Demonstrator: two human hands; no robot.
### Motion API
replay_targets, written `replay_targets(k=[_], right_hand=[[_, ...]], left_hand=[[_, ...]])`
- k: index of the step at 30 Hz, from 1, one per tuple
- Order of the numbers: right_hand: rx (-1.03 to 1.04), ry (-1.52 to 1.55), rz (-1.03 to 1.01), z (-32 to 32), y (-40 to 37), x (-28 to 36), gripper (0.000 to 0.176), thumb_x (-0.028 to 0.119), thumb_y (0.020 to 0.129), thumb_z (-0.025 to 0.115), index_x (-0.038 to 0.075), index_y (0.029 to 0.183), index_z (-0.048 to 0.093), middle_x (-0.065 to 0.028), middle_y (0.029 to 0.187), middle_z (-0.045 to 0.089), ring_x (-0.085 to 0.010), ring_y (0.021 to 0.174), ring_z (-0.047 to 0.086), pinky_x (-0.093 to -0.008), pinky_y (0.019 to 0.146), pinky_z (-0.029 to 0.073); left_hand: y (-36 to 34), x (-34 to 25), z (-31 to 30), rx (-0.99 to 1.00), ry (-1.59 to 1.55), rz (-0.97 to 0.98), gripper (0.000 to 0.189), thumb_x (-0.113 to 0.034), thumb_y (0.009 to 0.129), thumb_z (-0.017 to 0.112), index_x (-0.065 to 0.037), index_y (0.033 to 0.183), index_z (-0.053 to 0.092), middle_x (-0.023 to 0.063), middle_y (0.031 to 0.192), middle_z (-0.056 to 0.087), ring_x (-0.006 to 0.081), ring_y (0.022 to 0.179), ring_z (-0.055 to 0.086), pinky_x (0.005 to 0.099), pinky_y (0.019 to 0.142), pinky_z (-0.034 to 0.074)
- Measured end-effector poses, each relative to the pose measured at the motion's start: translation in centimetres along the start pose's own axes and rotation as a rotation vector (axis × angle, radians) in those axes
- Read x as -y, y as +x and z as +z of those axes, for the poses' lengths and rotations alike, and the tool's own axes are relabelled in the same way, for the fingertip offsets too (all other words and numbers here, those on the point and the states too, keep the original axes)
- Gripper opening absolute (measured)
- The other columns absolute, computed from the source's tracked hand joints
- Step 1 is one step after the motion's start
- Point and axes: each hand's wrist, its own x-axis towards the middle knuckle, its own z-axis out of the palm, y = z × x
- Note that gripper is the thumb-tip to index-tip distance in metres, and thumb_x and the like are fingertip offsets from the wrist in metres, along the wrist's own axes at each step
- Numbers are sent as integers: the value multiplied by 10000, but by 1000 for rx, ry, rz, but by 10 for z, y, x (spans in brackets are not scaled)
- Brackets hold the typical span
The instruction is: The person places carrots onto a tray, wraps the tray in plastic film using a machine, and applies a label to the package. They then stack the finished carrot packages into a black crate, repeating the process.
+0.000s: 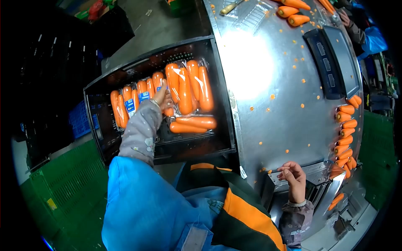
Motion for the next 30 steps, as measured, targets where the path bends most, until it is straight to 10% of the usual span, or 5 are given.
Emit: replay_targets(k=[10, 18, 22, 28, 30], right_hand=[[123, -44, 27, -1, 7, 2, 162, 76, 882, 575, 20, 1032, 548, -63, 911, 639, -114, 773, 590, -232, 697, 466], [-50, -139, -101, -86, -1, 12, 149, 71, 878, 598, 16, 1012, 564, -10, 861, 608, -79, 758, 567, -213, 645, 452], [-489, -257, -292, -208, 2, 29, 181, 67, 843, 605, 28, 1017, 573, -14, 840, 599, -86, 704, 583, -217, 573, 456], [-980, -864, -80, -441, 64, -32, 354, 161, 803, 616, -3, 1108, 546, -112, 854, 623, -150, 618, 606, -256, 527, 483], [-915, -591, 227, -415, 79, 2, 496, 278, 767, 663, -26, 1142, 548, -139, 900, 627, -199, 737, 624, -302, 619, 497]], left_hand=[[7, 17, -7, -213, -62, 61, 721, -667, 812, 487, -68, 1212, 454, 76, 1059, 538, 226, 1018, 540, 347, 904, 423], [-2, 29, 19, -291, 708, 25, 708, -489, 903, 469, -52, 1418, 254, 233, 1328, 427, 313, 1210, 437, 394, 892, 452], [-77, -11, 173, -365, 868, 1067, 544, -156, 895, 546, -10, 1371, 326, 168, 1371, 402, 281, 1248, 391, 354, 1046, 306], [-97, 16, 321, 47, 1106, 1264, 384, -96, 792, 601, 12, 1150, 512, 204, 1230, 491, 365, 1218, 411, 467, 1059, 232], [-84, 36, 327, 63, 1312, 1248, 353, -126, 789, 610, -3, 1111, 534, 197, 1206, 501, 389, 1230, 383, 551, 1055, 171]])
